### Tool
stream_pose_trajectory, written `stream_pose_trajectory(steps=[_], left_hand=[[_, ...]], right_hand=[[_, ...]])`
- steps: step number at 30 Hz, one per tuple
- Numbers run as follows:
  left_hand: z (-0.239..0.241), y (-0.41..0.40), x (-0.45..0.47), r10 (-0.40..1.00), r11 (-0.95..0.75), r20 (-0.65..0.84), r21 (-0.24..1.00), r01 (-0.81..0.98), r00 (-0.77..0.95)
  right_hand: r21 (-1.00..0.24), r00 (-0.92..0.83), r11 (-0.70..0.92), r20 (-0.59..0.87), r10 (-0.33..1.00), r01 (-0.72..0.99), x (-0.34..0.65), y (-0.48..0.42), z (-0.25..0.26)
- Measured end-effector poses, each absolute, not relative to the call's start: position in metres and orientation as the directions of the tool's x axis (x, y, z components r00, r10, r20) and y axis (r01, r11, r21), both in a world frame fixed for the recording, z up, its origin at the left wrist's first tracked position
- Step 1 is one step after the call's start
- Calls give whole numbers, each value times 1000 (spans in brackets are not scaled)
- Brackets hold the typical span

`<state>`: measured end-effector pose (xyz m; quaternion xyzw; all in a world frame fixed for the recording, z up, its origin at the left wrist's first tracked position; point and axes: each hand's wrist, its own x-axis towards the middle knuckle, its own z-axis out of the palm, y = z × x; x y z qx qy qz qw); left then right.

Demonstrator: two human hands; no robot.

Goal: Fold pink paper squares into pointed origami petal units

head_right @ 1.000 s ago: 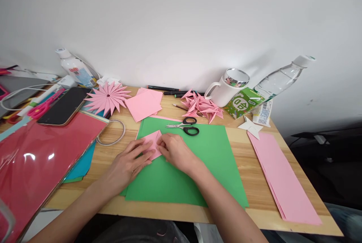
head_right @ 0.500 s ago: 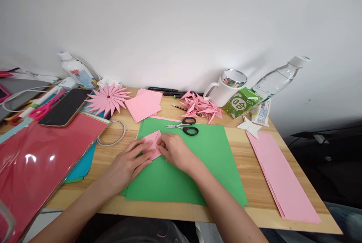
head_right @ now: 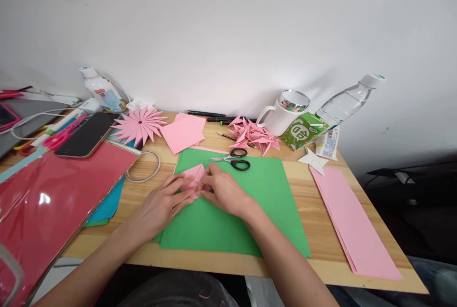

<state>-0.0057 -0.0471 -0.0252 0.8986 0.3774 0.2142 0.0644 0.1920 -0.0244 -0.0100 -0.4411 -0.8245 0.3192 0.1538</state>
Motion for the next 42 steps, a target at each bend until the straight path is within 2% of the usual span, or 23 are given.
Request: stream_pose_trajectory(steps=[5, 11, 20, 27, 30, 33, 36, 42], left_hand=[[-29, -49, 3, 718, -684, 415, 279, 674, 558], [-32, -50, 7, 725, -675, 415, 271, 687, 549], [-29, -54, 13, 757, -621, 421, 230, 749, 499], [-32, -52, 9, 795, -602, 363, 371, 707, 486], [-31, -51, 6, 805, -592, 322, 386, 708, 498], [-28, -48, 1, 787, -615, 267, 415, 671, 557], [-23, -42, -5, 741, -652, 222, 459, 603, 633], [-16, -36, -14, 706, -627, 101, 550, 551, 701]], right_hand=[[-573, -554, 431, -49, 831, 697, 187, -27, -8], [-508, -552, 452, -58, 832, 733, 199, -22, -8], [-498, -531, 413, -117, 839, 763, 218, -15, -3], [-555, -524, 391, -97, 846, 734, 218, -16, -1], [-633, -543, 413, -13, 839, 655, 211, -21, -1], [-693, -634, 478, 38, 772, 540, 200, -27, -4], [-655, -660, 507, 18, 751, 560, 190, -33, -9], [-581, -583, 476, 4, 813, 660, 175, -40, -12]])
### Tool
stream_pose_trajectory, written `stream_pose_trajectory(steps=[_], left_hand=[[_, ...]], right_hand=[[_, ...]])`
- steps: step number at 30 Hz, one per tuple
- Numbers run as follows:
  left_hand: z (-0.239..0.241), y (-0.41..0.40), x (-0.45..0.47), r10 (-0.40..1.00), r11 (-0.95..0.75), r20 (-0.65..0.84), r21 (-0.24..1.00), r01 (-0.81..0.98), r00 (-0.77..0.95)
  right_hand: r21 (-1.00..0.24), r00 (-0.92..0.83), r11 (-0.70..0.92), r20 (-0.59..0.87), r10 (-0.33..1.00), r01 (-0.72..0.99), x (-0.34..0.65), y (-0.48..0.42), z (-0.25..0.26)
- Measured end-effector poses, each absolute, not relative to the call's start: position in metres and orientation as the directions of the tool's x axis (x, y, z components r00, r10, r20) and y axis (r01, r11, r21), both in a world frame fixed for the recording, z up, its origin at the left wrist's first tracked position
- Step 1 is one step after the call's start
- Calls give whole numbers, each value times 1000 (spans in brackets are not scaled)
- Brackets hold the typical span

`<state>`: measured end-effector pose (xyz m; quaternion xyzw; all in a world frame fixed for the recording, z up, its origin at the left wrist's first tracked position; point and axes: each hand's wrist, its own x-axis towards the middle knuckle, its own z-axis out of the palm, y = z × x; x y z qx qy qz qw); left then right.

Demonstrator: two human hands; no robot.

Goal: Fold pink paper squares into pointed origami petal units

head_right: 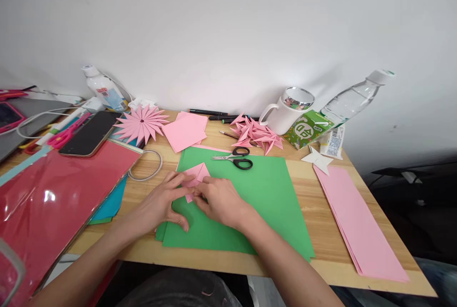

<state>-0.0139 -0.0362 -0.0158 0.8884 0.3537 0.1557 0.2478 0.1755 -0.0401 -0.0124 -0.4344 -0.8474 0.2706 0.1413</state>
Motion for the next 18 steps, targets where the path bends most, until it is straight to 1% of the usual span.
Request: stream_pose_trajectory(steps=[2, 5, 8, 14, 16, 18], left_hand=[[-15, -37, -16, 706, -615, 92, 572, 543, 702], [-15, -38, -19, 715, -600, 100, 596, 534, 692], [-18, -37, -20, 710, -613, 130, 597, 517, 692], [-19, -35, -17, 716, -636, 153, 547, 545, 681], [-18, -36, -15, 726, -624, 140, 545, 559, 673], [-17, -38, -15, 727, -621, 137, 548, 560, 673]], right_hand=[[-571, -519, 409, -36, 854, 712, 171, -41, -12], [-521, -439, 331, -93, 894, 786, 165, -41, -11], [-457, -441, 345, -120, 889, 820, 163, -41, -9], [-317, -414, 344, -188, 890, 884, 157, -45, -5], [-292, -417, 354, -193, 888, 889, 156, -44, -6], [-314, -429, 360, -187, 884, 879, 158, -42, -7]])
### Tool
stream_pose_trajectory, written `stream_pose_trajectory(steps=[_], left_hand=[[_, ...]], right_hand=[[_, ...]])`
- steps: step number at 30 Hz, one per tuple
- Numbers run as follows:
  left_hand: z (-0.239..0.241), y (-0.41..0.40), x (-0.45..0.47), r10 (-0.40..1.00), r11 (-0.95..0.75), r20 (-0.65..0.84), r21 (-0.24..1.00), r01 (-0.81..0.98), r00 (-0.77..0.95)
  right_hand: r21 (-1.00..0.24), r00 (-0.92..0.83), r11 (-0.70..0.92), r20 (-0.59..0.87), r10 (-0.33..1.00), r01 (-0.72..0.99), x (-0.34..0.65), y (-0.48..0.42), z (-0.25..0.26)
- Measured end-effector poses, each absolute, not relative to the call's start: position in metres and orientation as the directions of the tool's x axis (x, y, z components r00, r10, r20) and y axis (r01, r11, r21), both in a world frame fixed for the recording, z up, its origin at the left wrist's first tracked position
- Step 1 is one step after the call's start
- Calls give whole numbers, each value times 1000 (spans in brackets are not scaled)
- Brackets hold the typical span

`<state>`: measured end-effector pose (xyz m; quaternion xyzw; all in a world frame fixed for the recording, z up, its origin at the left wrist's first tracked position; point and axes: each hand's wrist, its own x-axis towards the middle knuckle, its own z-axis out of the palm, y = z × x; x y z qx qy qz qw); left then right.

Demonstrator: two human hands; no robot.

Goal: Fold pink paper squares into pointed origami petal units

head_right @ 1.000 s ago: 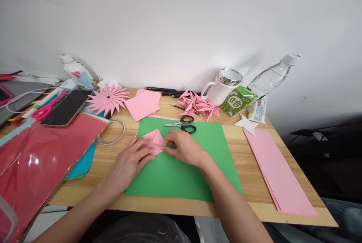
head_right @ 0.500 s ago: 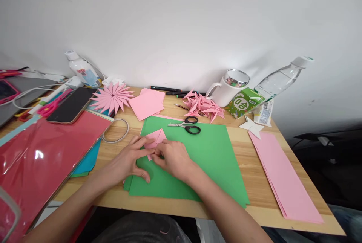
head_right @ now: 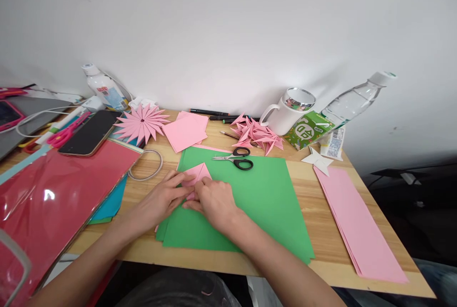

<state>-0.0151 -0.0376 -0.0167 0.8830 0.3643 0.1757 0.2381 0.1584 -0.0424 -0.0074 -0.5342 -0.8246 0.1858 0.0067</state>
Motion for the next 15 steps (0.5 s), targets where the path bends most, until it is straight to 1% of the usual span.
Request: stream_pose_trajectory(steps=[2, 4, 5, 6, 8, 15], left_hand=[[-18, -39, -15, 725, -625, 149, 554, 550, 673], [-20, -39, -16, 727, -624, 164, 562, 543, 667], [-21, -39, -16, 730, -621, 166, 566, 542, 663], [-21, -39, -16, 733, -618, 167, 569, 543, 659], [-21, -39, -16, 737, -612, 162, 571, 547, 656], [-15, -38, -19, 728, -585, 80, 590, 557, 681]], right_hand=[[-405, -460, 361, -180, 870, 840, 163, -39, -9], [-540, -490, 339, -162, 857, 771, 169, -36, -10], [-561, -479, 325, -149, 865, 761, 171, -35, -10], [-556, -467, 321, -140, 873, 767, 172, -34, -10], [-508, -441, 319, -137, 887, 800, 172, -35, -9], [-305, -420, 347, -221, 880, 887, 159, -43, -2]])
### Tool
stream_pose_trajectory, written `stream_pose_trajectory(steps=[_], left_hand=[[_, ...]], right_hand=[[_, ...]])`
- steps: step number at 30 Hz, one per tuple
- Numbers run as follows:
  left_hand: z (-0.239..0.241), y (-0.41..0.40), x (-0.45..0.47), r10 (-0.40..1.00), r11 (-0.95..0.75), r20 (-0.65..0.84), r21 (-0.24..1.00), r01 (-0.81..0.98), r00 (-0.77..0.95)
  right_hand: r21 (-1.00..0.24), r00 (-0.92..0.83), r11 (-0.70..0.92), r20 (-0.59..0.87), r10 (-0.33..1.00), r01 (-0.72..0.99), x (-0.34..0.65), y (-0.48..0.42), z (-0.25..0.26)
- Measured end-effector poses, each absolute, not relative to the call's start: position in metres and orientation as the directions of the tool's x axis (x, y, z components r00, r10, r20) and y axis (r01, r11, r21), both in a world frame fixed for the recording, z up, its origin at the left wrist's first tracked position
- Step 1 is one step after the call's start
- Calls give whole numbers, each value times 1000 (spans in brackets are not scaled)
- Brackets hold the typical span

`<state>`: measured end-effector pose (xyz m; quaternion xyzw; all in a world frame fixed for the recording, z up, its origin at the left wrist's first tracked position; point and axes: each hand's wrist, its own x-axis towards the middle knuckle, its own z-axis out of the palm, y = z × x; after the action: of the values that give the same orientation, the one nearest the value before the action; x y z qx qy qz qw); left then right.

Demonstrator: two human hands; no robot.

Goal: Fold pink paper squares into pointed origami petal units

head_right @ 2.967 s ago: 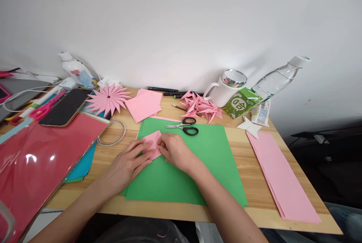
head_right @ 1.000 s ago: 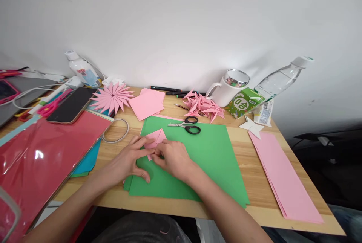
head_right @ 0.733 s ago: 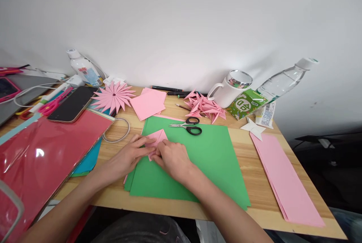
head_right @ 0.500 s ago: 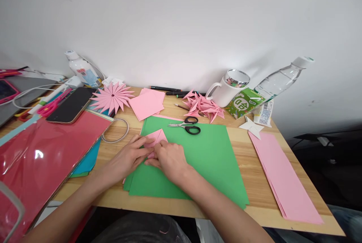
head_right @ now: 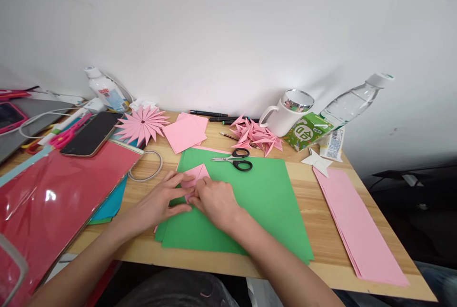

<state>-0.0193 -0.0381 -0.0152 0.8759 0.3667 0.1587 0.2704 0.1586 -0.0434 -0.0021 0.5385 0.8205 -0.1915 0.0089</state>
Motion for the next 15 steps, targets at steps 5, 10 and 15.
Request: stream_pose_trajectory(steps=[5, 10, 15], left_hand=[[-12, -36, -19, 726, -574, 48, 592, 566, 686], [-12, -36, -16, 726, -574, 68, 607, 550, 684], [-15, -41, -17, 736, -591, 105, 582, 558, 669]], right_hand=[[-357, -465, 385, -173, 868, 851, 162, -42, -6], [-658, -502, 301, -135, 855, 691, 179, -32, -8], [-639, -494, 316, -117, 862, 702, 177, -34, -8]])
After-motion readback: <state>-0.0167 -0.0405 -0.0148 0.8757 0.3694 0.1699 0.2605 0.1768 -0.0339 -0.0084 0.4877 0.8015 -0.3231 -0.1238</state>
